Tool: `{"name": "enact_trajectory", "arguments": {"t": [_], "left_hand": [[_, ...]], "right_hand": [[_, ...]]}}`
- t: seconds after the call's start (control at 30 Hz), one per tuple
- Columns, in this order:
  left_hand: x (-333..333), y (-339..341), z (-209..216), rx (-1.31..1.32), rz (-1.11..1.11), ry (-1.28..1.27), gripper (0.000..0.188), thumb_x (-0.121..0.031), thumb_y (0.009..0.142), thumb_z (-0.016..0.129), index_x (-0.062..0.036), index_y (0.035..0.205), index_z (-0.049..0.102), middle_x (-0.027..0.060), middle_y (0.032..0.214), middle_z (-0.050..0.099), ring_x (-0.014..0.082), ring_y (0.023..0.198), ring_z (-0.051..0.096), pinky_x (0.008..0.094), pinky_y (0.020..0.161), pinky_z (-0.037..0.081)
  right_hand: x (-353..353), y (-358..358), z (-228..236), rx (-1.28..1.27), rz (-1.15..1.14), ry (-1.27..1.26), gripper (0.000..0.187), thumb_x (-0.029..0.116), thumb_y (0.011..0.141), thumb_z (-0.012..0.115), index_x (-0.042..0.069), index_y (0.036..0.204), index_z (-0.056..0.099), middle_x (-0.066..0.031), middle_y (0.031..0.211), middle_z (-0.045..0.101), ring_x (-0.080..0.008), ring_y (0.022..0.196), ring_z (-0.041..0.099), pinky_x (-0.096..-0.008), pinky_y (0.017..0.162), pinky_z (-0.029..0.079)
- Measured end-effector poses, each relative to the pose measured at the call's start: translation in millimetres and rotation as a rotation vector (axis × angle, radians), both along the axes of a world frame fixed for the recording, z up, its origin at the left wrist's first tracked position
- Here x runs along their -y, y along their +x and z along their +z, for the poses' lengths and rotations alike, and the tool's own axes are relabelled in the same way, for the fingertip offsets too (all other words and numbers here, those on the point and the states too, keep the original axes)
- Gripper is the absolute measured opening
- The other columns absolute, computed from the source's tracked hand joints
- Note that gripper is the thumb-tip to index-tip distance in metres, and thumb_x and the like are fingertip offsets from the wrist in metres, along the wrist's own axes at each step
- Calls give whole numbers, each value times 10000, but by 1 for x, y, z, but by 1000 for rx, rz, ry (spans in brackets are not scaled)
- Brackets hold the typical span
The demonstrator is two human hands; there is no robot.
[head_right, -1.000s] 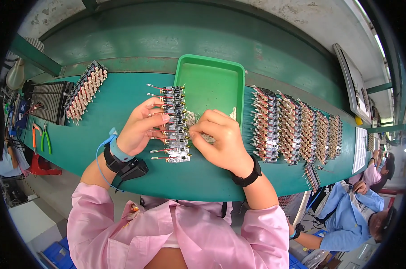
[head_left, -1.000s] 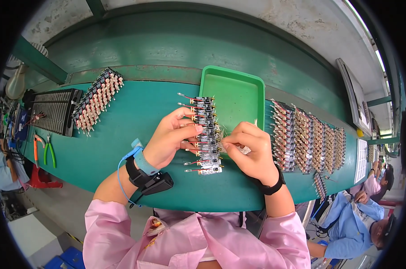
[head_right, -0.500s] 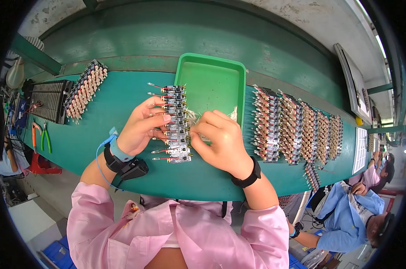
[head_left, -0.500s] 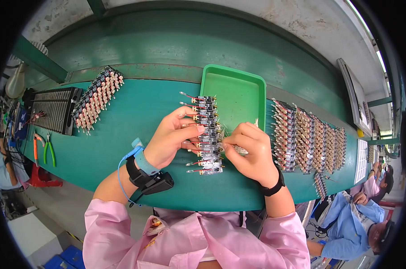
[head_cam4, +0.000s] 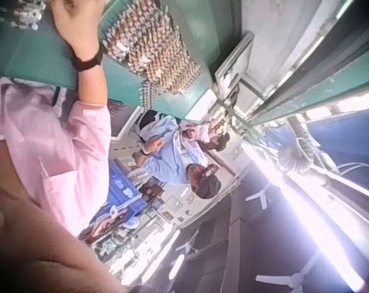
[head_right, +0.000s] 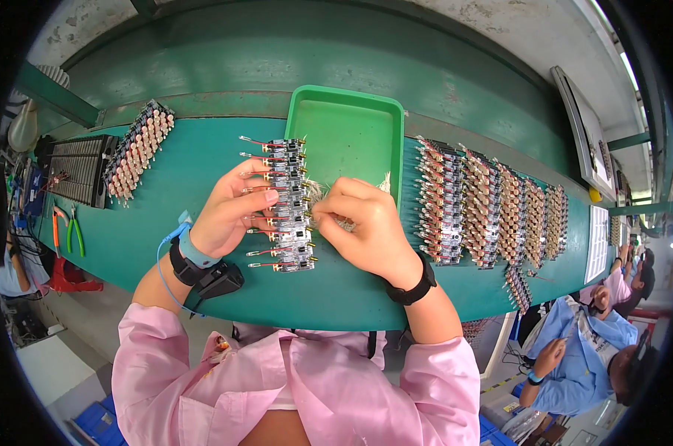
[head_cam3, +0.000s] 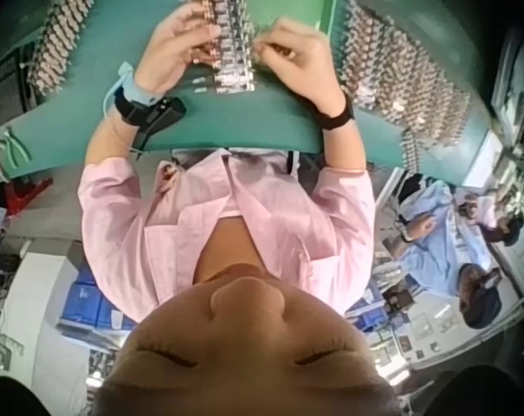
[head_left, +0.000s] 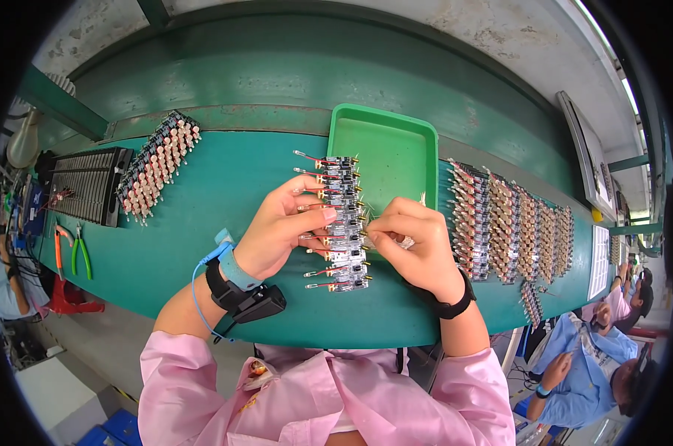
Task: The person picks up a circuit board strip and inserts small components into it by hand, then places the strip onto the table and picks up another strip to repeat the process.
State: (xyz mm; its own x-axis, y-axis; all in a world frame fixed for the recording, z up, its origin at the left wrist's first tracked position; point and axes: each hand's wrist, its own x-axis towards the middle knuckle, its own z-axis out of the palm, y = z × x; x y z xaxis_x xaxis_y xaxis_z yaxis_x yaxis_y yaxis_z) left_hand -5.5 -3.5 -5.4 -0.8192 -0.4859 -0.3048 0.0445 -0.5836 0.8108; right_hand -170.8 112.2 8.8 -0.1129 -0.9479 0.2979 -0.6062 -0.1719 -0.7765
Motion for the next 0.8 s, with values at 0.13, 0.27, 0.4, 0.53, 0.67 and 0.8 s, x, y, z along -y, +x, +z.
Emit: {"name": "enact_trajectory", "arguments": {"t": [0.13,0.27,0.4,0.53,0.67,0.8], "left_hand": [[3,2,-4,-5,-31,-24,221,-70,814,549,-69,1013,455,56,872,591,110,722,589,240,570,515],[3,3,-4,-8,-45,-27,225,-66,814,537,-66,1024,455,60,908,590,113,752,595,242,578,518],[4,3,-4,6,-37,-41,218,-67,815,536,-63,1019,458,60,910,588,110,745,591,242,579,517],[3,0,-3,11,-3,-31,203,-79,811,558,-65,991,465,48,856,593,104,695,580,243,562,507],[2,-1,-3,13,13,-18,196,-86,810,568,-64,978,469,42,821,594,103,670,575,247,550,502],[3,0,-6,16,9,-13,196,-86,810,566,-63,979,470,43,810,589,106,666,574,250,545,502]], "right_hand": [[0,-1,0,-9,25,12,83,-30,673,606,-3,749,625,-62,645,526,-164,572,512,-263,511,406],[1,-3,3,-17,19,57,87,-27,677,620,-4,761,622,-60,645,525,-147,559,513,-253,511,408],[1,-10,-4,-193,-58,121,112,-9,659,638,10,766,610,-70,652,522,-187,588,534,-287,537,424],[-2,-8,-9,-367,-112,198,128,5,641,641,23,760,597,-86,665,520,-238,638,550,-332,573,438],[-1,-5,-16,-451,-113,214,120,13,638,631,30,751,595,-97,678,521,-268,669,551,-361,595,442],[-1,-5,-15,-448,-94,193,105,4,646,612,27,748,593,-100,683,521,-270,662,546,-361,590,439]]}}
